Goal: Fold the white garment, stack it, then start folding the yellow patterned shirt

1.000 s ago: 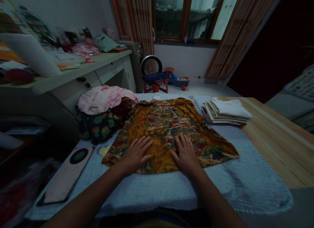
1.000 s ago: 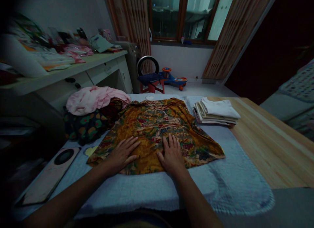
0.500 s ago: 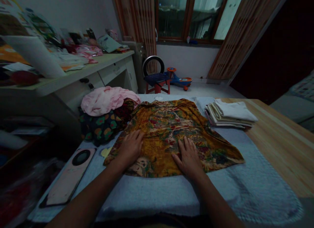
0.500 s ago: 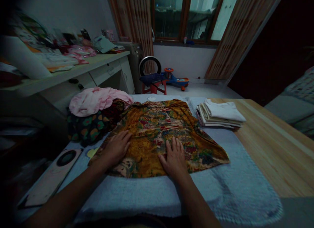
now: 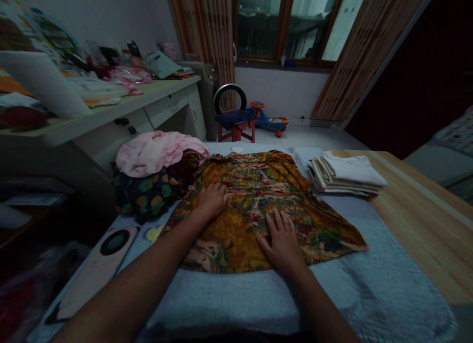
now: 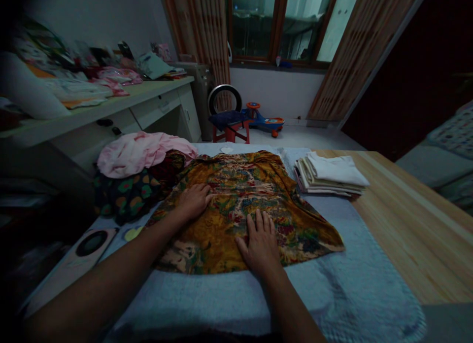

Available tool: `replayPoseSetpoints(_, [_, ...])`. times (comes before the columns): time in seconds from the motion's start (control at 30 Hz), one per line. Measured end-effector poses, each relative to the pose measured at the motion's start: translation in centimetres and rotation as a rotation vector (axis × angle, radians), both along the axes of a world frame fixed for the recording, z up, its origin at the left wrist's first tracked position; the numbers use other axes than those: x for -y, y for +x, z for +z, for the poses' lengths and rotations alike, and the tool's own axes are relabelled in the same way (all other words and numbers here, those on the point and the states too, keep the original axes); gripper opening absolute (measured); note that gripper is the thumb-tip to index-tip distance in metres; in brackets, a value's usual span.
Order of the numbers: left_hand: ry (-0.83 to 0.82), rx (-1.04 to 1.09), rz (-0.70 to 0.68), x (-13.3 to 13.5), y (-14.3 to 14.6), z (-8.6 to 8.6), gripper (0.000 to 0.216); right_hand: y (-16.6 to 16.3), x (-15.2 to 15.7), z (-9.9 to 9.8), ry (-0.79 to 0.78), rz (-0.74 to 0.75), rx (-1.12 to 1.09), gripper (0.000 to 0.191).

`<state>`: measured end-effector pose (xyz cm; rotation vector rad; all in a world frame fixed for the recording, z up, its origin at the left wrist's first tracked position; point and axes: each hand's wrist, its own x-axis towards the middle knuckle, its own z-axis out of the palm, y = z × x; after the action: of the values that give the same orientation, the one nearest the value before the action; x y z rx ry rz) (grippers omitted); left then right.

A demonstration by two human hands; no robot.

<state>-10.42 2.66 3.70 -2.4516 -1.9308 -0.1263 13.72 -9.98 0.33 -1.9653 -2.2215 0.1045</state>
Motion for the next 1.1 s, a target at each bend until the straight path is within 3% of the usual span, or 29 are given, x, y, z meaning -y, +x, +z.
replayPoseSetpoints(0.07, [0.037,-0.021,0.074,-1.1,0.1,-0.2,0.035,0.0,0.0,0.0,-0.001,0.0,-0.001,0.069])
replayPoseSetpoints(0.13, [0.095,0.001,0.042,-1.7,0.8,-0.6,0.035,0.0,0.1,0.1,0.007,0.004,0.001,0.069])
replayPoseSetpoints(0.2, [0.125,0.052,-0.099,-1.6,2.0,-1.2,0.037,0.0,0.1,0.3,0.012,0.009,0.003,0.069])
replayPoseSetpoints(0.3, [0.035,0.106,-0.349,-1.1,3.9,-2.0,0.042,0.0,0.1,0.3,-0.001,0.012,-0.002,0.071])
replayPoseSetpoints(0.37, [-0.027,0.115,-0.4,-1.0,4.7,-2.4,0.046,0.1,0.0,0.3,-0.015,0.013,-0.013,0.072])
replayPoseSetpoints(0.6, [-0.033,0.089,-0.106,-4.4,4.5,-1.8,0.046,0.2,-0.2,0.4,-0.06,0.006,-0.03,0.073])
replayPoseSetpoints(0.7, [0.035,0.081,0.012,-5.1,5.1,-1.2,0.042,0.1,-0.1,0.6,-0.068,-0.002,-0.037,0.073])
replayPoseSetpoints(0.77, [0.103,0.104,-0.074,-4.6,6.2,-1.0,0.037,0.1,-0.1,0.7,-0.076,-0.002,-0.04,0.073])
replayPoseSetpoints(0.93, [0.072,0.147,-0.572,-2.3,9.3,-1.5,0.036,0.0,0.0,1.0,-0.067,0.004,-0.047,0.073])
replayPoseSetpoints(1.0, [0.059,0.135,-0.614,-2.3,9.9,-2.0,0.036,0.0,0.0,1.0,-0.062,0.008,-0.049,0.072])
replayPoseSetpoints(1.1, [0.056,0.116,-0.512,-3.8,9.8,-2.7,0.04,0.0,0.0,1.0,-0.063,0.009,-0.05,0.071])
